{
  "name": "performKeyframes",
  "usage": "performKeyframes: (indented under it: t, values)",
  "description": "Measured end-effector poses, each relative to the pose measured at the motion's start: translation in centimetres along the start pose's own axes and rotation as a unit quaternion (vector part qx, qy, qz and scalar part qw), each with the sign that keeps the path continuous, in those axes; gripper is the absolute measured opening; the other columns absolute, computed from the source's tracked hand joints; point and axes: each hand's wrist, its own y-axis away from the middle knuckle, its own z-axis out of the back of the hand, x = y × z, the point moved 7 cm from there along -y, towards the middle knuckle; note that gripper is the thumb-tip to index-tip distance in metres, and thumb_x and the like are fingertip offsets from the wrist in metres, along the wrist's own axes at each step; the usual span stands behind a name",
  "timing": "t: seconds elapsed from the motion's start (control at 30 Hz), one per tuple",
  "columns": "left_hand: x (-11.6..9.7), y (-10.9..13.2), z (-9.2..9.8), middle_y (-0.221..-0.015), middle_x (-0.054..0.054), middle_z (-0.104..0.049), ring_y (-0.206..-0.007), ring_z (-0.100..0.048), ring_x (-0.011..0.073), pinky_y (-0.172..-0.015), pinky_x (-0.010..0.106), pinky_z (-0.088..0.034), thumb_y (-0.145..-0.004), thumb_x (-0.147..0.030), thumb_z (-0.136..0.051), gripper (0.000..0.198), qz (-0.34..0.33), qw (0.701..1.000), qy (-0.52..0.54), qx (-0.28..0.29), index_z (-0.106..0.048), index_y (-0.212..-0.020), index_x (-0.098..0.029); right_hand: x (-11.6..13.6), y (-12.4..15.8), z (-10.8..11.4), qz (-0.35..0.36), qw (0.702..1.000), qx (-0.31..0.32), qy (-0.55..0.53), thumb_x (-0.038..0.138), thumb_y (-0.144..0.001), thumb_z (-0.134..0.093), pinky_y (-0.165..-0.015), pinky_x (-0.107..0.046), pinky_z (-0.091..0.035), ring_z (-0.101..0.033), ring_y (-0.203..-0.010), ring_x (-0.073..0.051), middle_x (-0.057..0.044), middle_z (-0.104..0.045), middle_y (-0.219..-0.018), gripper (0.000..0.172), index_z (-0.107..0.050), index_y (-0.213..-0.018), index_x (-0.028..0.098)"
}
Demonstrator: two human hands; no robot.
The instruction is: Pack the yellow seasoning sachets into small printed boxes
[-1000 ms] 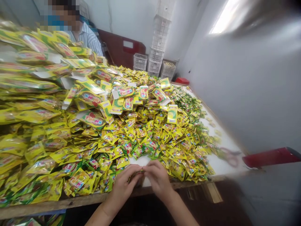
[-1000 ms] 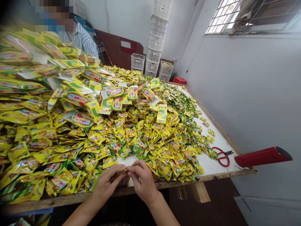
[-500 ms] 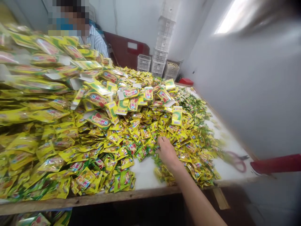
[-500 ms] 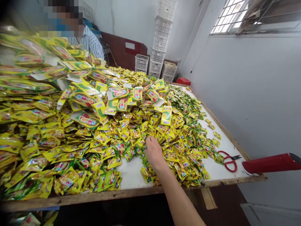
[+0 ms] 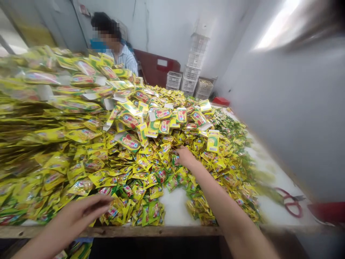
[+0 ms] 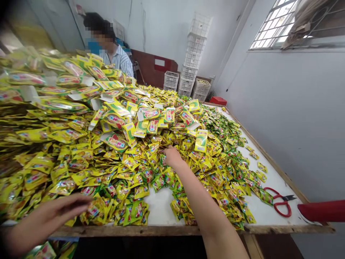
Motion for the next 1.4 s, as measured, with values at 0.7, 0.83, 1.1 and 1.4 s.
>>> performKeyframes:
  t: [0.7, 0.83, 1.1, 1.4]
  values:
    - [-11.6, -4.5, -15.4, -0.140, 0.002, -0.055, -0.134, -0.043, 0.0272, -0.109, 0.047, -0.037, -0.084, -0.008, -0.049, 0.039, -0.371, 0.925, -0.079, 0.037, -0.076, -0.095, -0.034, -5.1, 22.7, 2.0, -0.238, 0.835, -0.230, -0.439, 0.040, -0.076, -0.070, -0.045, -0.022, -0.049, -0.041, -0.054, -0.011, 0.006, -0.035, -0.061, 0.033, -0.048, -0.063, 0.020]
    - [-7.3, -2.5, -17.8, -0.148, 0.008, -0.044, -0.138, -0.040, 0.0263, -0.108, 0.048, -0.038, -0.089, -0.009, -0.037, 0.049, -0.247, 0.966, -0.082, -0.005, -0.061, -0.126, -0.031, -4.3, 21.4, 1.6, -0.226, 0.830, -0.233, -0.453, 0.039, -0.077, -0.069, -0.046, -0.021, -0.048, -0.043, -0.055, -0.011, 0.006, -0.039, -0.061, 0.029, -0.051, -0.066, 0.019]
    - [-5.2, -4.4, -19.8, -0.075, 0.004, -0.067, -0.071, -0.066, 0.0273, -0.065, 0.036, -0.049, -0.076, -0.045, -0.067, 0.066, 0.051, 0.995, -0.088, 0.009, -0.048, -0.131, -0.015, -0.6, 14.5, -0.6, -0.105, 0.906, -0.214, -0.348, 0.036, -0.079, -0.065, -0.052, -0.021, -0.038, -0.045, -0.059, -0.012, 0.004, -0.050, -0.063, 0.021, -0.057, -0.072, 0.018]
    - [-5.3, -3.2, -21.3, -0.081, 0.001, -0.070, -0.081, -0.068, 0.0215, -0.073, 0.030, -0.052, -0.075, -0.038, -0.071, 0.049, 0.053, 0.977, 0.206, 0.013, -0.057, -0.119, -0.021, 0.6, 15.8, 0.3, 0.013, 0.979, -0.092, -0.181, 0.027, -0.077, -0.072, -0.059, -0.022, -0.036, -0.050, -0.065, -0.014, 0.004, -0.056, -0.068, 0.016, -0.060, -0.071, 0.019]
